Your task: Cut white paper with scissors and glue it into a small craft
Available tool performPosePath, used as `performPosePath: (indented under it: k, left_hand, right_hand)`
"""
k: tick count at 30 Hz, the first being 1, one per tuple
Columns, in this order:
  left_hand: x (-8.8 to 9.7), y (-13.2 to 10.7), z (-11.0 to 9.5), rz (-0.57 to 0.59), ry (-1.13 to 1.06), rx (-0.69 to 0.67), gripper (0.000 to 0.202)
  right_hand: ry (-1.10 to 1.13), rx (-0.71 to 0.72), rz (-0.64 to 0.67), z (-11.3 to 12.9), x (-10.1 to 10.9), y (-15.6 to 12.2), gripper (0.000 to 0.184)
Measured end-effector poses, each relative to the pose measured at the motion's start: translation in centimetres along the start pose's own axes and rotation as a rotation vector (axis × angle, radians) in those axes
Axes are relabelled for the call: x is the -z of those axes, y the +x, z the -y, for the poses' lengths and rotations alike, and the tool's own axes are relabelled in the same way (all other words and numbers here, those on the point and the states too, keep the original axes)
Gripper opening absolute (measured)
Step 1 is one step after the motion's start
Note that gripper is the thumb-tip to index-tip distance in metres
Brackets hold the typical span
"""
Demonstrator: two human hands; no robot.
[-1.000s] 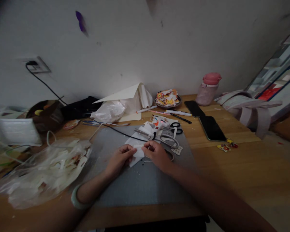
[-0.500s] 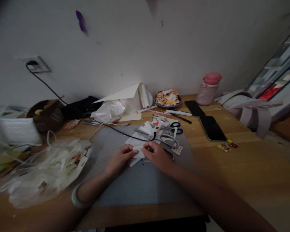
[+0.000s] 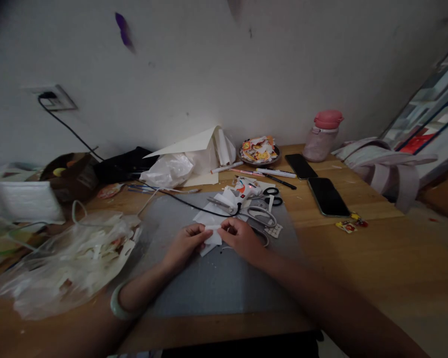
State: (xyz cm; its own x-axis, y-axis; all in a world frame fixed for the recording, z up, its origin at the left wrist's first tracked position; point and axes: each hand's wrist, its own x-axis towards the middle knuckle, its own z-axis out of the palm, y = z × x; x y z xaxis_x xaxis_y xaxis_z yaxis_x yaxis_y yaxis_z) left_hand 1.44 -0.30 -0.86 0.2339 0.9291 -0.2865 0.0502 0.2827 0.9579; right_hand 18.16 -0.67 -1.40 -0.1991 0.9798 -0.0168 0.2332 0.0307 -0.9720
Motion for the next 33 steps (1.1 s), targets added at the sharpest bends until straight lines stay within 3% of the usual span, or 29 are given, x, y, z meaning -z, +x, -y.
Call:
performPosePath:
  k: [6,24,33]
  left_hand:
    - [-0.07,0.12,0.13,0.052,-0.083,0.005,0.037]
    - [0.15,-0.04,0.02,-0.007,0.022,-0.053,0.034]
    - [-0.1,0.02,-0.07,0.068,0.007,-0.054,0.037]
  right_hand:
    - [0.026,-0.009,0.006,-0.38,-0.14,0.1,0.018]
    - [-0.044,0.06,0.045,-0.16,-0.12,-0.16,0.015]
    - [-0.068,0.076,0.039,-0.12,-0.06,-0.14,0.015]
